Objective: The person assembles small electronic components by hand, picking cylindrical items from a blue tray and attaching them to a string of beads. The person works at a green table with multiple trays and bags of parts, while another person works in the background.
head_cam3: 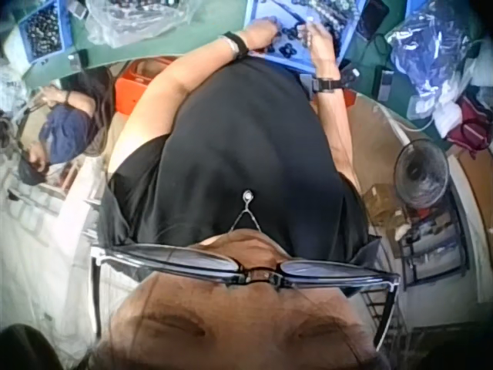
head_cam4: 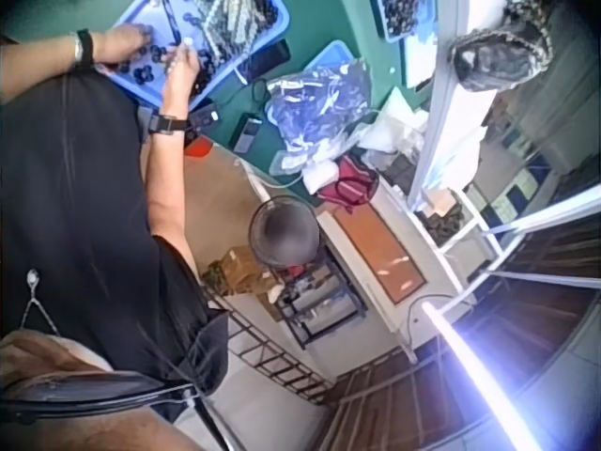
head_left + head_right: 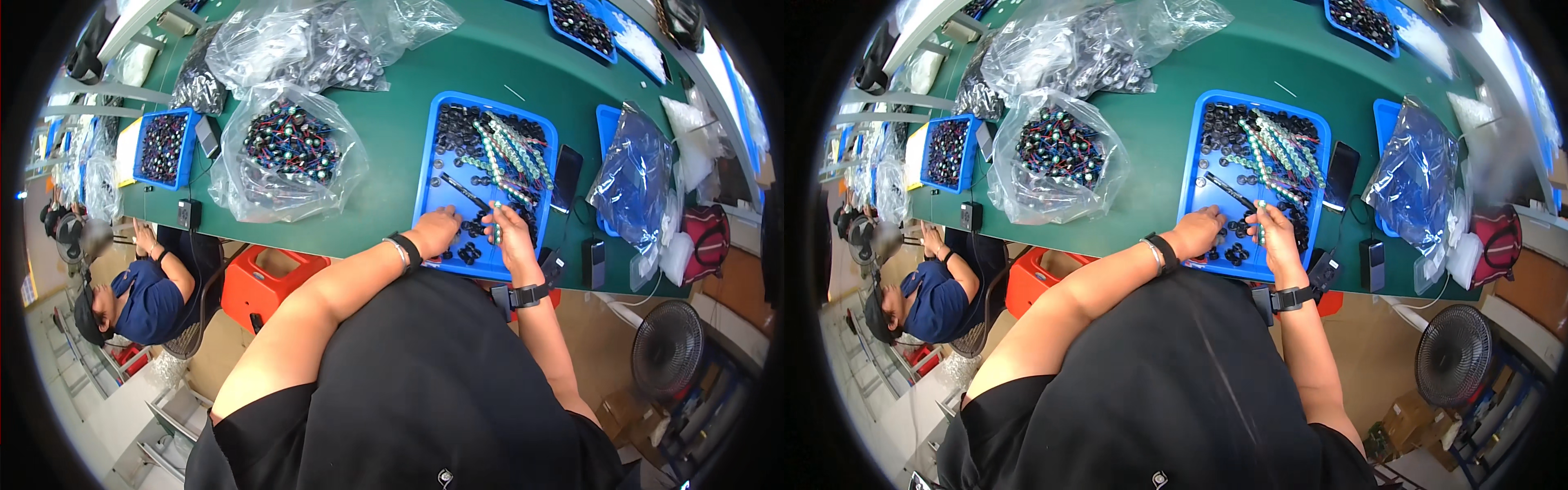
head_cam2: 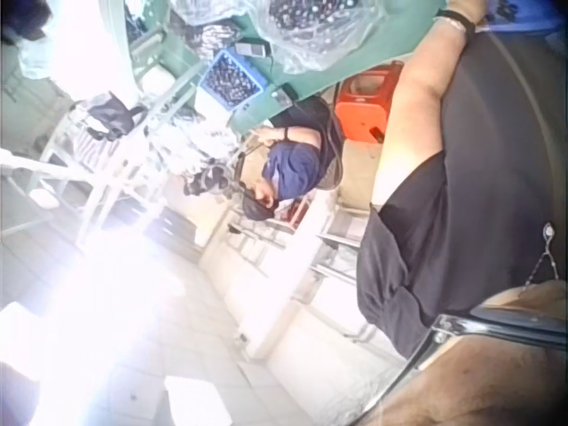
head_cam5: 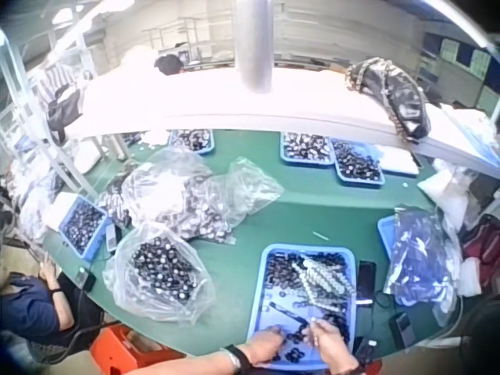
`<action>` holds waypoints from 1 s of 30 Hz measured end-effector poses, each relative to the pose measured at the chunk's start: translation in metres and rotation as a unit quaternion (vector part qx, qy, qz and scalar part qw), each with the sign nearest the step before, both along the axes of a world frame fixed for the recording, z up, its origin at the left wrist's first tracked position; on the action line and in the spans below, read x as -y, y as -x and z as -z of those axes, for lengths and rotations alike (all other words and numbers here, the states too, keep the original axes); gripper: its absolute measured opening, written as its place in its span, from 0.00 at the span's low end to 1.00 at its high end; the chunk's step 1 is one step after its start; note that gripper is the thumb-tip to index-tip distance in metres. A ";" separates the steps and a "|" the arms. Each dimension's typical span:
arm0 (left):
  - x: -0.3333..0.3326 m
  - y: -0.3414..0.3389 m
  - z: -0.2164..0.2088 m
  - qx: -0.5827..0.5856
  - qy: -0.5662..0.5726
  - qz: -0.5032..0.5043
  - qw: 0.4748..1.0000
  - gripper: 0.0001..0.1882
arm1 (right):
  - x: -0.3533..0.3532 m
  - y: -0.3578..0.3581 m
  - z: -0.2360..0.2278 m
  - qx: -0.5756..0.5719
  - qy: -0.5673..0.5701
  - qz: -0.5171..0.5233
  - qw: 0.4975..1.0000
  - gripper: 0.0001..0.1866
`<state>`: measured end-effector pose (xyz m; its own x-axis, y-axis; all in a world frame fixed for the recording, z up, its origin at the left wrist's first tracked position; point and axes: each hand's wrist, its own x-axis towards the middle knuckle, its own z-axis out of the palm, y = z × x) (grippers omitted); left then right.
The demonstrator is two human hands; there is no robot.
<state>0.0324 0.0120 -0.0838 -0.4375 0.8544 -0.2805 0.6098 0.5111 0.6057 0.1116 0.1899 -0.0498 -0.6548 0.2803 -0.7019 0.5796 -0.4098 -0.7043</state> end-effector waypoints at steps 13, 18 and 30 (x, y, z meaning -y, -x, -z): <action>-0.002 0.034 -0.054 0.489 -0.199 -0.314 0.789 0.14 | 0.021 0.011 -0.030 -0.079 0.097 -0.048 0.991 0.15; 0.011 0.041 -0.084 0.549 -0.234 -0.310 0.740 0.21 | 0.019 0.018 -0.038 -0.132 0.084 -0.065 0.986 0.13; 0.020 0.035 -0.094 0.535 -0.254 -0.351 0.726 0.22 | 0.032 0.029 -0.050 -0.163 -0.016 -0.146 0.976 0.08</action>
<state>-0.0022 -0.0084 0.0100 -0.5783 0.6389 -0.5073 -0.6503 0.0146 0.7596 0.0821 0.1581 -0.0001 -0.8973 0.0672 -0.4362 0.4105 -0.2364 -0.8807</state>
